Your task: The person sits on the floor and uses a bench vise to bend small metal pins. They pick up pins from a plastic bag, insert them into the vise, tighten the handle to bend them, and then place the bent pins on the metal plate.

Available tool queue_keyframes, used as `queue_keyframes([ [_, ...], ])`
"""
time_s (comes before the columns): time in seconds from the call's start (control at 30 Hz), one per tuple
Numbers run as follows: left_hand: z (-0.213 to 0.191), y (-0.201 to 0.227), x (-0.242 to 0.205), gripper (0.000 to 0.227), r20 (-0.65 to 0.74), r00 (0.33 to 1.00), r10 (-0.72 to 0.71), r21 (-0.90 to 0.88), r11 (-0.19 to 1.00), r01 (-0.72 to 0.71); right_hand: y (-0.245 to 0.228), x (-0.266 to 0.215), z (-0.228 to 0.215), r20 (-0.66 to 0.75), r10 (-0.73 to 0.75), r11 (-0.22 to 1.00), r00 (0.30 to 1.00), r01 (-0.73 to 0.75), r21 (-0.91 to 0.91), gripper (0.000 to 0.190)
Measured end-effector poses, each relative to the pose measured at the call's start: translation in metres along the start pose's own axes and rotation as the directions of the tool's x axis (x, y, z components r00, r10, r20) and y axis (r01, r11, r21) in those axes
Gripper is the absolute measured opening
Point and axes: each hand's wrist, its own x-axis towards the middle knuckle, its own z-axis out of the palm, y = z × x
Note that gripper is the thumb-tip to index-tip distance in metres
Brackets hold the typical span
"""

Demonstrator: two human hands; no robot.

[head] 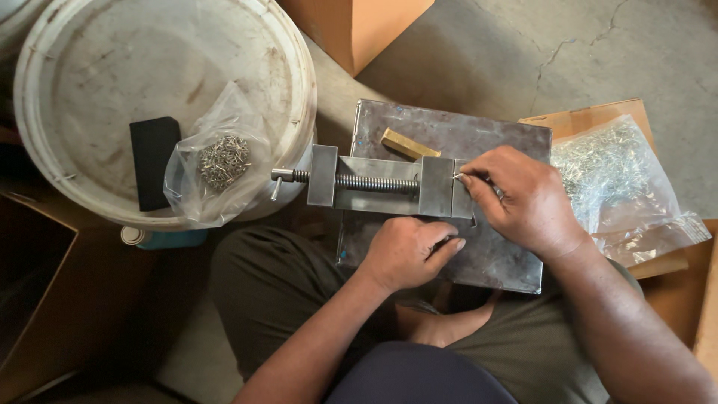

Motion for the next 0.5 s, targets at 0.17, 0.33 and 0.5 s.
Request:
queue_keyframes([
  [0.17,-0.001,0.001,0.0,0.025,0.024,0.999,-0.021,0.003,1.0,0.021,0.0,0.003,0.001,0.005,0.006,1.0,1.0,-0.006,-0.022,0.009],
  [0.33,0.0,0.0,0.0,0.025,0.017,1.0,-0.017,0.004,1.0,0.017,0.001,0.001,0.001,0.014,-0.034,0.997,0.999,0.035,-0.075,0.011],
  [0.5,-0.001,0.002,0.001,0.022,-0.026,1.0,0.008,-0.009,1.0,-0.009,0.004,-0.012,0.0,-0.061,-0.029,0.997,0.998,0.024,-0.073,0.016],
])
